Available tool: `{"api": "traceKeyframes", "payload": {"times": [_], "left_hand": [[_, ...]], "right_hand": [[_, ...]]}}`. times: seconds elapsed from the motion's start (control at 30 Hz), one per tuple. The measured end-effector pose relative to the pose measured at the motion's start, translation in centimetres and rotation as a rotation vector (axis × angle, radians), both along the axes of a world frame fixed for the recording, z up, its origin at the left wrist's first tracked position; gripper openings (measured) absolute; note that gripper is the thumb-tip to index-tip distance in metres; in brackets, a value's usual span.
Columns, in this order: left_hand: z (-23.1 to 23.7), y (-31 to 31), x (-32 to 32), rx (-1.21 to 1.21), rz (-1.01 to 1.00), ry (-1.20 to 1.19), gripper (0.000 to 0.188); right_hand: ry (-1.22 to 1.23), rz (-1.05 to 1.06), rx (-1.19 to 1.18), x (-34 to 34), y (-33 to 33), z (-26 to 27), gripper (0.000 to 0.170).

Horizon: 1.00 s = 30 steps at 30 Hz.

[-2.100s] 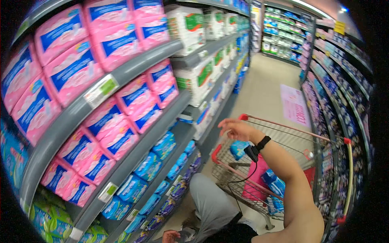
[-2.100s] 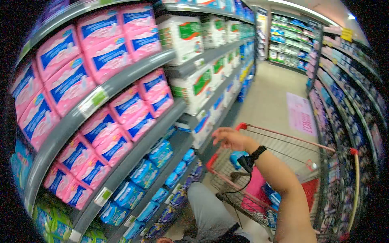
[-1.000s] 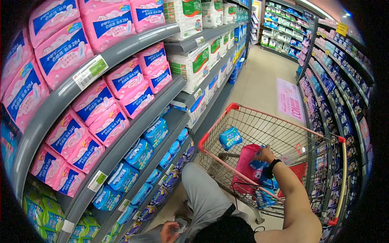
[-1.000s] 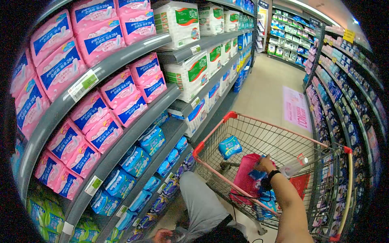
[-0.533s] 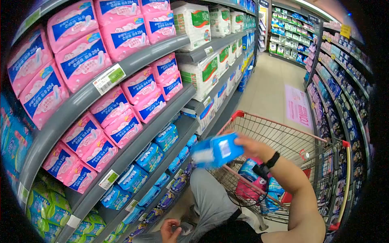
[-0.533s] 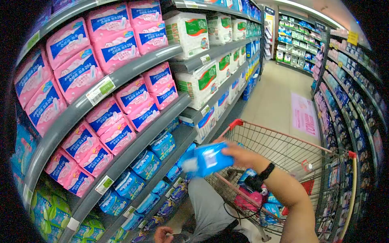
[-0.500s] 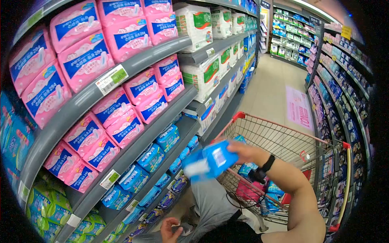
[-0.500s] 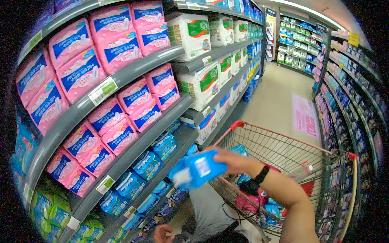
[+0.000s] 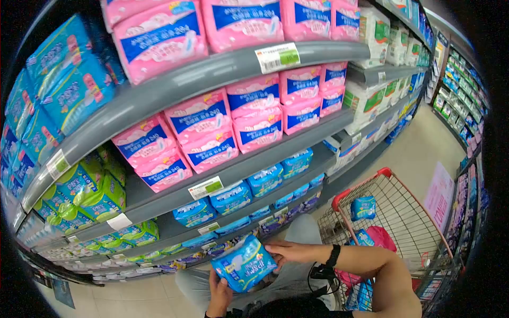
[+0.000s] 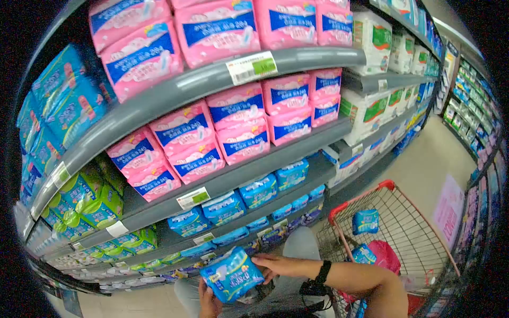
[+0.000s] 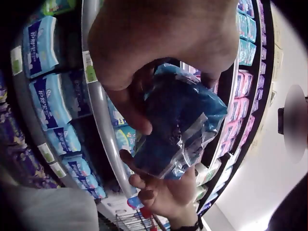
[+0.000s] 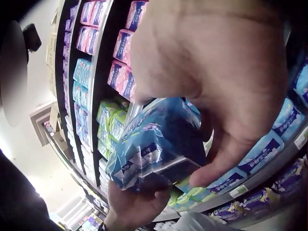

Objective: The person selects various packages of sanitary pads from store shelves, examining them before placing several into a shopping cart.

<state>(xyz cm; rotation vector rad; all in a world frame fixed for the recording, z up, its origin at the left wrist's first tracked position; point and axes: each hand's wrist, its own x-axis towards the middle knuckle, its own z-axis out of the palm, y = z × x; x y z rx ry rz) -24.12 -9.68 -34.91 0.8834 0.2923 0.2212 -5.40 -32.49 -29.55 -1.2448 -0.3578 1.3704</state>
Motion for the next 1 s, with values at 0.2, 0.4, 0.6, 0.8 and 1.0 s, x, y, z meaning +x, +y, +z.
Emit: {"api": "traceKeyframes", "payload": {"times": [0.2,0.4,0.6,0.8,1.0], "left_hand": [[0.4,-1.3,1.9,0.196,-0.060,-0.012,0.090],[2.1,-2.4,4.2,0.458,-0.081,0.151,0.083],[3.6,-5.2,4.9,0.262,-0.276,0.127,0.090],[5.8,-6.4,4.4,0.231,-0.269,0.210,0.091],[5.7,-6.9,4.6,0.616,-0.200,0.140,0.094]], "right_hand": [[-0.705,0.055,0.025,-0.7,-0.9,-1.1,0.082],[-0.797,-0.242,0.068,0.6,-1.7,-0.8,0.068],[-0.667,-0.518,0.177,2.6,-2.0,-0.5,0.061],[-0.801,-0.302,0.115,2.8,-3.0,0.6,0.083],[-0.859,-0.199,-0.192,3.0,-3.5,1.3,0.091]]}}
